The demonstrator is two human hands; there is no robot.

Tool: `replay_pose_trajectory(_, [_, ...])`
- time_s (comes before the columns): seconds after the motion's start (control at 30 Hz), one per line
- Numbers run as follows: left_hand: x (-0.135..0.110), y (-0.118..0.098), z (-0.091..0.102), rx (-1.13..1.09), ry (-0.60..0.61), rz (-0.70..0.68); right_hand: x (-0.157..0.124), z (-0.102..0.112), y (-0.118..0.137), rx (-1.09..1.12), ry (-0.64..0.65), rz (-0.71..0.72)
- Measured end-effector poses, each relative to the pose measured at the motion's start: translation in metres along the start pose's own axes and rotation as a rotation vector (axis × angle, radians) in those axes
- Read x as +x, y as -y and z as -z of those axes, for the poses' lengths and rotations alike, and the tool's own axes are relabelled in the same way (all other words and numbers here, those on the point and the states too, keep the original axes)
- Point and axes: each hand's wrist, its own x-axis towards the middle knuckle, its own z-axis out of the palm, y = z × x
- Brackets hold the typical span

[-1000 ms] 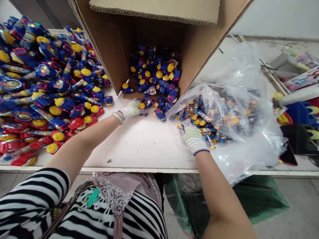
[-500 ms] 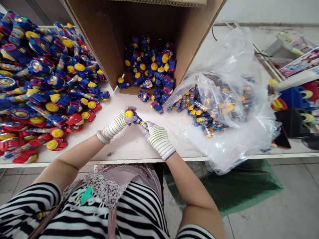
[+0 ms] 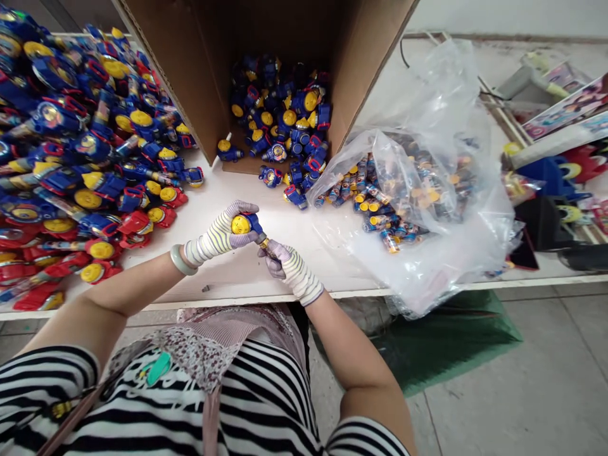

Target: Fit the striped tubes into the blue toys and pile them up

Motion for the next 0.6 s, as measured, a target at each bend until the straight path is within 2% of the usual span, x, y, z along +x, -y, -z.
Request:
replay_pose_trajectory(0.03, [0.002, 0.002, 0.001, 0.033, 0.023, -0.01, 0.002, 0.0, -0.001, 0.005, 0.011, -0.019])
replay_pose_trajectory(0.07, [0.004, 0.003, 0.003, 0.057, 0.039, -0.002, 0.003, 0.0, 0.0, -0.08, -0.021, -0.01])
replay_pose_trajectory(0.17, [0.009, 0.002, 0.002, 0.014, 0.023, 0.085, 0.0, 0.003, 0.007, -0.564, -0.247, 0.066])
replay_pose_trajectory(0.2, [0.01, 0.001, 0.001, -0.027, 0.016, 0.104, -0.002, 0.004, 0.008, -0.659, -0.291, 0.076])
replay_pose_trajectory(0.23, [0.009, 0.0, 0.0, -0.066, 0.02, 0.11, -0.005, 0.004, 0.008, -0.662, -0.299, 0.074])
replay_pose_trajectory(0.27, [0.009, -0.001, -0.001, -0.093, 0.034, 0.103, -0.007, 0.004, 0.006, -0.574, -0.269, 0.058])
replay_pose_trajectory(0.37, [0.006, 0.001, 0.0, -0.081, 0.065, 0.044, -0.009, 0.001, -0.005, -0.093, -0.007, -0.05])
replay_pose_trajectory(0.43, [0.006, 0.004, 0.001, -0.006, 0.08, 0.029, -0.006, -0.001, -0.009, 0.049, 0.077, -0.1])
replay_pose_trajectory(0.5, [0.008, 0.006, 0.002, 0.068, 0.072, 0.071, -0.002, -0.002, -0.007, -0.084, -0.029, -0.044])
replay_pose_trajectory(0.57, [0.008, 0.006, 0.002, 0.089, 0.035, 0.137, 0.0, -0.001, 0.0, -0.35, -0.211, 0.034])
replay_pose_trajectory(0.6, [0.008, 0.005, 0.002, 0.077, 0.019, 0.156, 0.001, 0.0, 0.003, -0.44, -0.256, 0.048])
